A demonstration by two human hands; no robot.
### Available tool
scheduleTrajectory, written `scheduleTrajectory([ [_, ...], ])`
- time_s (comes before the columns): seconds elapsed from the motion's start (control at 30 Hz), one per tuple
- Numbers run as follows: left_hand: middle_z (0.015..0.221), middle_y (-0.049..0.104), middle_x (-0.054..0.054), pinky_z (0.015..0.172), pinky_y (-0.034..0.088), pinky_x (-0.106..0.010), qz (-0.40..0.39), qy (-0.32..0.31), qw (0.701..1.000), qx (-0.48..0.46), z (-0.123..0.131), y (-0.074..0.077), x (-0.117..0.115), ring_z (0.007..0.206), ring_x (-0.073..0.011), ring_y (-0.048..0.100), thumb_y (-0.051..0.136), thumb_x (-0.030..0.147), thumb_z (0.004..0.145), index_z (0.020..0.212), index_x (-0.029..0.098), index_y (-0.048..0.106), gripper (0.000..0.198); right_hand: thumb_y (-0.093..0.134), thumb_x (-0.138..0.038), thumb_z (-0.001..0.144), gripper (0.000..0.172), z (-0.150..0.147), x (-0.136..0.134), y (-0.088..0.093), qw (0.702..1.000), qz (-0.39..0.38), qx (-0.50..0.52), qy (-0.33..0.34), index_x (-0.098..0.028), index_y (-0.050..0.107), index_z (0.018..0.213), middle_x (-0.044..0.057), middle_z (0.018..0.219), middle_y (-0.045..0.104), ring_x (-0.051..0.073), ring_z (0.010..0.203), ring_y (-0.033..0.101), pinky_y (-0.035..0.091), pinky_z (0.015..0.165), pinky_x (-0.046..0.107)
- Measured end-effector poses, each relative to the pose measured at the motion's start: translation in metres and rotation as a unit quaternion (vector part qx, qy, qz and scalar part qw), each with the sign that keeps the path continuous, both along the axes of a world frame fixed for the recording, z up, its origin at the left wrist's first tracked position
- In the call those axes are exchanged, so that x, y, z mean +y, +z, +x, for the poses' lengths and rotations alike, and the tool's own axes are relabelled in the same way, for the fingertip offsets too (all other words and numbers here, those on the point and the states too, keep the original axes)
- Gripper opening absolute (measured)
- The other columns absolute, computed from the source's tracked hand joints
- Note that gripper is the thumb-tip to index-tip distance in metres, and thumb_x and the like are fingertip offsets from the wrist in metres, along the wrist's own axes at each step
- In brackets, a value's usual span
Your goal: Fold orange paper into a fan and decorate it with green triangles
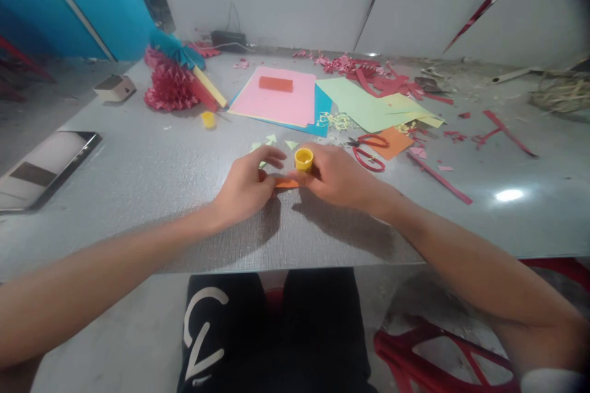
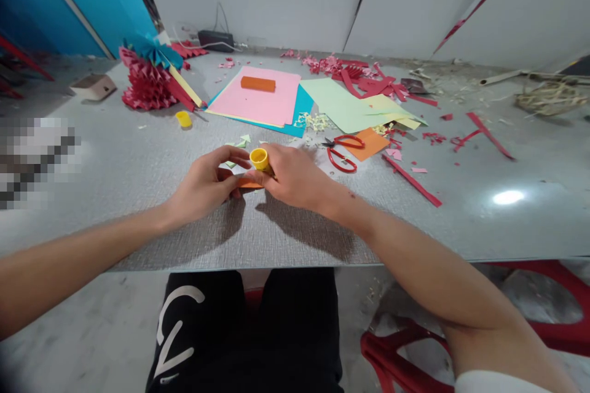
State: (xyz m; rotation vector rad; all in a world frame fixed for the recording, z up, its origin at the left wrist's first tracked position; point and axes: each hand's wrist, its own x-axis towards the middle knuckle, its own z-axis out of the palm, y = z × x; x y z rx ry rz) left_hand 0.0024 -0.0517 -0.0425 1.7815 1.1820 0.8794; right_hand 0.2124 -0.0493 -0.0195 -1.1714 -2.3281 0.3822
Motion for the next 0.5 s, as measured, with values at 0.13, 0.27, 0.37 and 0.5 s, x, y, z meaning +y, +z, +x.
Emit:
scheduleTrajectory([
  [0.13,0.118,0.072,-0.008,0.049,0.049,-0.021,-0.014,0.002,1.000,-0.004,0.000,0.002,-0.001,0.055,-0.0078,0.065,0.066,0.012,0.086,0.113,0.020,0.064,0.028,0.067,-0.038,0.095,0.029,0.007,0.000,0.001,1.000,0.011,0.006,0.005,-0.022,0.048,0.079,0.001,0.073,0.056,0.016,0.066,0.046,0.031,0.063,0.032],
  [0.27,0.120,0.071,-0.008,0.050,0.050,-0.021,-0.016,0.001,1.000,0.006,0.000,0.003,-0.002,0.057,-0.0080,0.067,0.060,0.004,0.083,0.115,0.020,0.063,0.036,0.069,-0.041,0.094,0.030,0.015,0.005,0.001,0.995,-0.020,0.080,-0.063,-0.022,0.053,0.078,-0.001,0.067,0.056,0.015,0.061,0.046,0.033,0.061,0.032],
  [0.37,0.120,0.071,-0.007,0.050,0.051,-0.021,-0.016,0.002,1.000,0.007,-0.001,0.002,-0.002,0.057,-0.0080,0.067,0.058,0.003,0.082,0.115,0.020,0.063,0.038,0.069,-0.046,0.094,0.033,0.018,0.012,-0.002,0.971,-0.085,0.191,-0.112,-0.021,0.057,0.076,0.000,0.063,0.058,0.015,0.058,0.050,0.038,0.058,0.032],
  [0.5,0.119,0.071,-0.007,0.050,0.051,-0.022,-0.018,0.006,1.000,0.007,-0.001,0.001,-0.002,0.057,-0.0080,0.066,0.058,0.003,0.083,0.116,0.021,0.063,0.038,0.074,-0.042,0.089,0.031,0.014,0.015,-0.008,0.920,-0.199,0.318,-0.110,-0.020,0.061,0.073,0.001,0.063,0.062,0.014,0.055,0.053,0.044,0.056,0.030],
])
